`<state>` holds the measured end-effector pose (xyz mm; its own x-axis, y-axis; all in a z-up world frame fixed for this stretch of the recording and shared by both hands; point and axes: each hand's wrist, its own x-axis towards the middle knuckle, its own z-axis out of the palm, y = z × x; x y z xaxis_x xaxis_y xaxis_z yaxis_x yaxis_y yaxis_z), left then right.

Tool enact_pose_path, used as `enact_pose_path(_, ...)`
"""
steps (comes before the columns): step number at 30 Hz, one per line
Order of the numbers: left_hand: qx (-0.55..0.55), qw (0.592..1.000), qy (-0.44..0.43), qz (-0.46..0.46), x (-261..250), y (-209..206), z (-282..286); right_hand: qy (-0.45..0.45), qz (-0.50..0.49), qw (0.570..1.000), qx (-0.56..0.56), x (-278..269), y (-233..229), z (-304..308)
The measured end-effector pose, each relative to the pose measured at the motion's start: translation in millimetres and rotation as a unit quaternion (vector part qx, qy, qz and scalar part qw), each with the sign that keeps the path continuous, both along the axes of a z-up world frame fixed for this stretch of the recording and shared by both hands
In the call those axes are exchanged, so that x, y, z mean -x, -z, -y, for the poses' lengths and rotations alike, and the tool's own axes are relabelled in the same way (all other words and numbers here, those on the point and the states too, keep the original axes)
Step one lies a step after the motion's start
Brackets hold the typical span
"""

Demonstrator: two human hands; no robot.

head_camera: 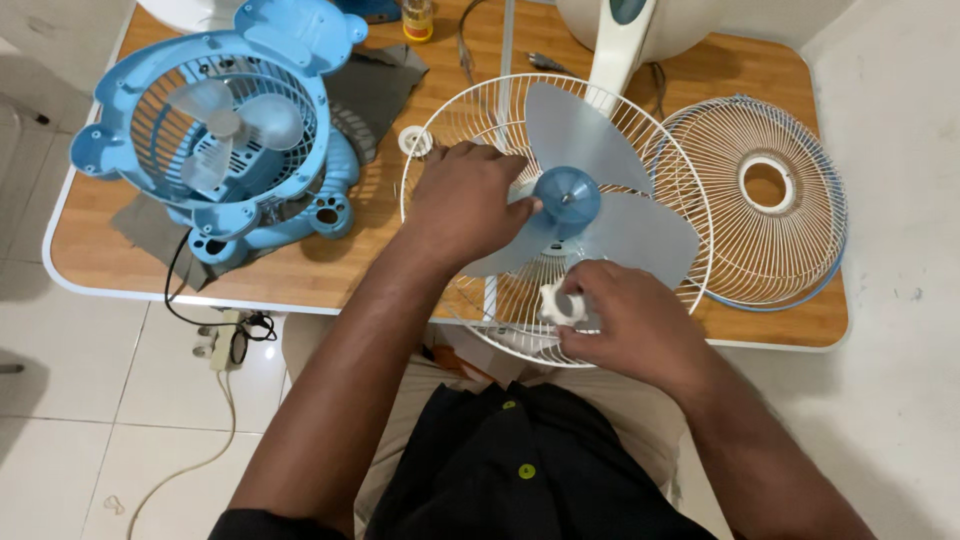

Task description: The person assembles a white pedestal fan by attaching the fan blade to the motor hub, securing it with a nut, and then attaching the front wire cage. The person handles the fan blade, motor hub, nut, and cage by hand.

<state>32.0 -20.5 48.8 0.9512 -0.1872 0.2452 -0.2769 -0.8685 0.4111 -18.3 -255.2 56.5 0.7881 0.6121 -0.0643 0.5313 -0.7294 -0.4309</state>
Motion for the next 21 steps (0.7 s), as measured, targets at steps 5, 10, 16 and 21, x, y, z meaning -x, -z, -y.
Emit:
enact_pose_path(5, 0.066, 0.997, -0.008, 0.040, 22, 16, -20, 0.034, -0.019, 0.996, 0.076, 4, 4, -4)
enact_pose_path(10, 0.084, 0.994, -0.011, 0.065, 37, 27, -23, 0.012, 0.078, 0.997, 0.019, 9, 21, -17)
enact_pose_path(16, 0.096, 0.993, -0.009, 0.062, 44, 28, -25, 0.125, 0.028, 0.991, -0.039, -17, 7, -1)
enact_pose_path(21, 0.120, 0.992, -0.009, 0.037, 38, 24, -24, 0.053, 0.177, 0.980, 0.076, -63, 1, -6)
